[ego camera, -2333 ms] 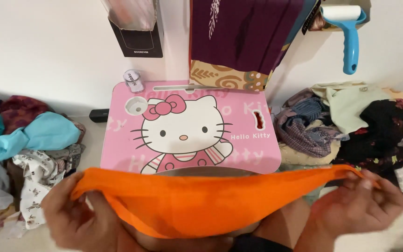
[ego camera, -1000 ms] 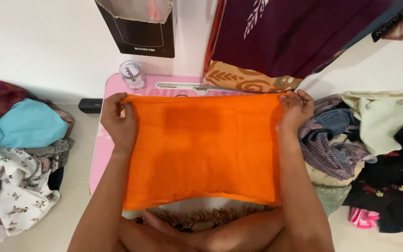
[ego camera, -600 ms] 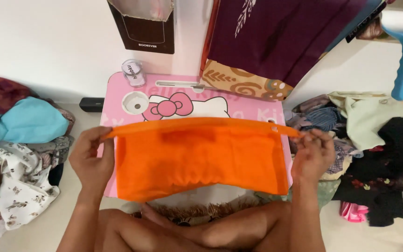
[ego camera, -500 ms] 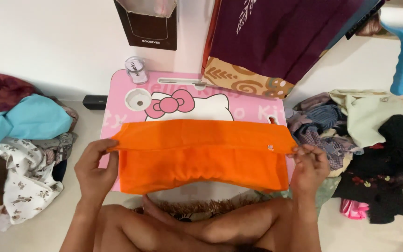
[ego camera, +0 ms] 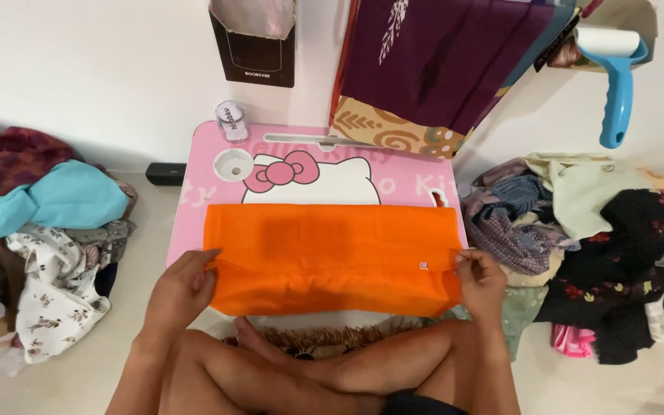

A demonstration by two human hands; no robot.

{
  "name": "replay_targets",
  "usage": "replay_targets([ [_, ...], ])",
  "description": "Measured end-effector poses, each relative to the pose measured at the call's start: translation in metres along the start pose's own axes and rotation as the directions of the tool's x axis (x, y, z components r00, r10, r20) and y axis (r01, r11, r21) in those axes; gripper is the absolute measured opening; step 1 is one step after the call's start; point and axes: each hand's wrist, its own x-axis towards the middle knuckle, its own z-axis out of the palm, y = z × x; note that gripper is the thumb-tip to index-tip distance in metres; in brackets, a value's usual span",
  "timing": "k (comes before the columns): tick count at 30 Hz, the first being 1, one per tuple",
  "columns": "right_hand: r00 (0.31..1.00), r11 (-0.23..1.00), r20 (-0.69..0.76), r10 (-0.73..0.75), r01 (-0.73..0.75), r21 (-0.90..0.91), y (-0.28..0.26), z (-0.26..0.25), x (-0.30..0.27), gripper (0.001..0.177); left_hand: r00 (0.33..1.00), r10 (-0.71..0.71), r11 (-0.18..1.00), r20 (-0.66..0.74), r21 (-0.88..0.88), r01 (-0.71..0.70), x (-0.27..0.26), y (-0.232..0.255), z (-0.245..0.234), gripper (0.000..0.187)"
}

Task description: The person spreads out an orange hijab on a small table, folds it, and then uses a lint roller to remove lint from the fabric.

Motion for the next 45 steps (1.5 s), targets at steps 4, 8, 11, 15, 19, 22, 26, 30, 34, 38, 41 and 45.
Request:
replay_targets([
  [4,0.996,0.982,0.089,-0.027,0.043,-0.185,-0.042,0.01,-0.002,0.023,0.998,0.043,0.994,0.046,0.095,-0.048,0.001,-0.007,0.014,0.032],
  [8,0.955,0.857,0.267,-0.127,0.241,-0.456,-0.026,0.024,0.009,0.019,0.991,0.098,0.964,0.093,0.237,-0.118,0.01,-0.02,0.033,0.029],
  [11,0.923,0.791,0.324,-0.206,0.352,-0.5,-0.019,0.038,0.028,0.021,0.989,0.101,0.969,0.109,0.214,-0.123,0.024,-0.033,0.04,0.029],
  [15,0.912,0.782,0.343,-0.226,0.38,-0.494,-0.009,0.063,0.06,0.022,0.988,0.102,0.973,0.118,0.197,-0.123,0.052,-0.046,0.046,0.031],
  [19,0.902,0.768,0.342,-0.264,0.411,-0.491,0.002,0.088,0.095,0.022,0.988,0.098,0.97,0.123,0.208,-0.122,0.082,-0.069,0.059,0.032],
  [22,0.894,0.75,0.315,-0.319,0.441,-0.493,0.009,0.102,0.114,0.02,0.989,0.075,0.978,0.125,0.182,-0.097,0.104,-0.07,0.061,0.03],
  [26,0.918,0.822,0.313,-0.244,0.367,-0.436,0.015,0.107,0.131,0.02,0.986,-0.021,0.995,0.163,0.099,0.005,0.118,-0.07,0.057,0.031],
  [30,0.949,0.931,0.187,-0.253,0.291,-0.219,0.007,0.093,0.134,0.015,0.994,-0.09,0.991,0.06,-0.096,0.095,0.121,-0.063,0.037,0.027],
  [34,0.971,0.967,0.093,-0.221,0.231,-0.111,-0.036,0.062,0.108,0.015,0.995,-0.092,0.982,-0.033,-0.169,0.086,0.105,-0.03,-0.003,0.028],
  [38,0.979,0.98,0.063,-0.194,0.196,-0.024,-0.05,0.034,0.074,0.012,0.995,-0.063,0.98,-0.083,-0.192,0.046,0.07,-0.016,-0.024,0.028],
  [41,0.984,0.987,0.123,-0.13,0.14,-0.076,-0.048,0.026,0.049,0.01,0.996,-0.081,0.988,0.031,-0.13,0.084,0.041,-0.021,-0.02,0.023],
  [45,0.969,0.989,0.241,-0.052,0.082,-0.119,-0.01,0.025,0.033,0.011,0.989,-0.003,0.999,0.15,0.047,-0.004,0.014,-0.032,-0.008,0.014],
])
